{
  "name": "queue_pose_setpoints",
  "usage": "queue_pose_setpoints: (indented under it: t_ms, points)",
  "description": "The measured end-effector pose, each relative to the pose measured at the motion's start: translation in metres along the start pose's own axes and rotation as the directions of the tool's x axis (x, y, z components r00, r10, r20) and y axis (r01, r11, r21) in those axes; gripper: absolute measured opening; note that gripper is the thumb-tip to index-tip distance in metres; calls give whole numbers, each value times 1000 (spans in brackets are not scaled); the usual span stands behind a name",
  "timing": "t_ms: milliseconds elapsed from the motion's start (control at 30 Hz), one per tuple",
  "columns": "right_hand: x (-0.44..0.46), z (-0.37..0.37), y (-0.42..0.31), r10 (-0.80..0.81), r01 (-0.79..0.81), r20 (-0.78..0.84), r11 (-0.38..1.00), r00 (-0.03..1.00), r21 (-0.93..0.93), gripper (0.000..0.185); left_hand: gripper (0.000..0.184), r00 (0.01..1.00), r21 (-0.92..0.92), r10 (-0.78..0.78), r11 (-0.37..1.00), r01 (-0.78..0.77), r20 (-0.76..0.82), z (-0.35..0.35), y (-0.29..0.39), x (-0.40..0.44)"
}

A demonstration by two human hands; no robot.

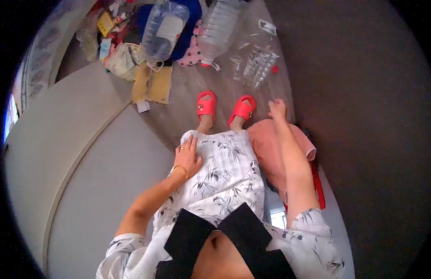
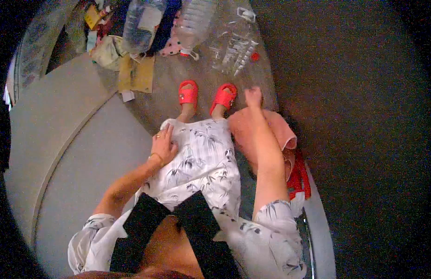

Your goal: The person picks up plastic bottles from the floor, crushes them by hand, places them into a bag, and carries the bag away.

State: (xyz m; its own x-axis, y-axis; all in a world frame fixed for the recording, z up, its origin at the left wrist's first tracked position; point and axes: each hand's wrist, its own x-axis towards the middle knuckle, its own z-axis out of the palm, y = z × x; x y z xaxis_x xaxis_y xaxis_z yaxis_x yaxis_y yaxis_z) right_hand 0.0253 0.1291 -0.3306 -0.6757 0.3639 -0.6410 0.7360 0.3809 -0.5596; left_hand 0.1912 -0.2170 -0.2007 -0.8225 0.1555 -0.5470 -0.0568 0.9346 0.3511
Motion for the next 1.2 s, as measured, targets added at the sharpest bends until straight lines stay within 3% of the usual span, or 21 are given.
queue_pose_setpoints:
  t_ms: [67, 100, 233, 267, 333, 367, 467, 500, 600, 633, 767, 867, 900, 1000, 1100, 1200]
  points:
    - [7, -10, -58, 8, -7, -66, 1000, 998, 4, 70, 62, 1000, -44, 22, 999, -23, -3, -57, 1, -7]
    - [34, -11, -53, -11, -6, -170, 995, 985, -101, 80, 61, 999, -74, 39, 996, -40, -9, -68, -3, -11]
    - [63, -14, -93, -127, 31, -409, 972, 904, -233, 98, 57, 995, -194, 94, 976, -96, -19, -100, -34, -24]
    - [50, -13, -116, -53, -33, -400, 978, 915, -206, 99, 56, 994, -220, 107, 970, -107, -15, -107, -43, -27]
    - [99, 25, -89, 207, -247, -299, 964, 931, -102, 101, 52, 993, -181, 70, 982, -52, 96, -98, -43, 25]
    - [113, 30, -74, 107, -139, -316, 987, 943, -82, 102, 52, 993, -193, 57, 981, -37, 104, -98, -43, 26]
    - [146, 43, -44, 91, -53, -244, 986, 965, 160, 92, 47, 996, -155, 45, 987, -34, 70, -92, -42, 27]
    - [142, 45, -41, 0, 60, -161, 930, 987, 362, 75, 46, 996, -142, 37, 990, -25, 82, -93, -40, 28]
    - [145, 52, -30, 96, -39, -162, 947, 982, 319, 56, 46, 988, -124, 72, 991, -55, 137, -97, -38, 39]
    - [137, 60, -31, 109, -45, -74, 807, 991, 589, 47, 46, 983, -115, 77, 992, -58, 165, -100, -37, 43]
    - [138, 91, -30, 170, -104, -70, 830, 983, 547, 39, 46, 974, -92, 53, 995, -33, 220, -107, -32, 49]
    - [121, 111, -35, 185, -34, -223, 836, 957, 548, 42, 47, 968, -57, 35, 998, -21, 250, -108, -32, 48]
    - [99, 105, -53, 236, -125, -129, 819, 963, 560, 50, 47, 963, -40, 22, 999, -12, 269, -108, -32, 47]
    - [51, 96, -81, 182, -66, -264, 917, 947, 395, 54, 48, 961, -82, 37, 996, -15, 274, -108, -38, 44]
    - [-32, 69, -119, 135, 38, -342, 890, 930, 454, 55, 48, 951, -37, 31, 999, -21, 307, -118, -29, 42]
    - [-129, 32, -168, 154, -4, -458, 950, 876, 312, 47, 47, 943, -24, 47, 999, -41, 331, -127, -26, 38]
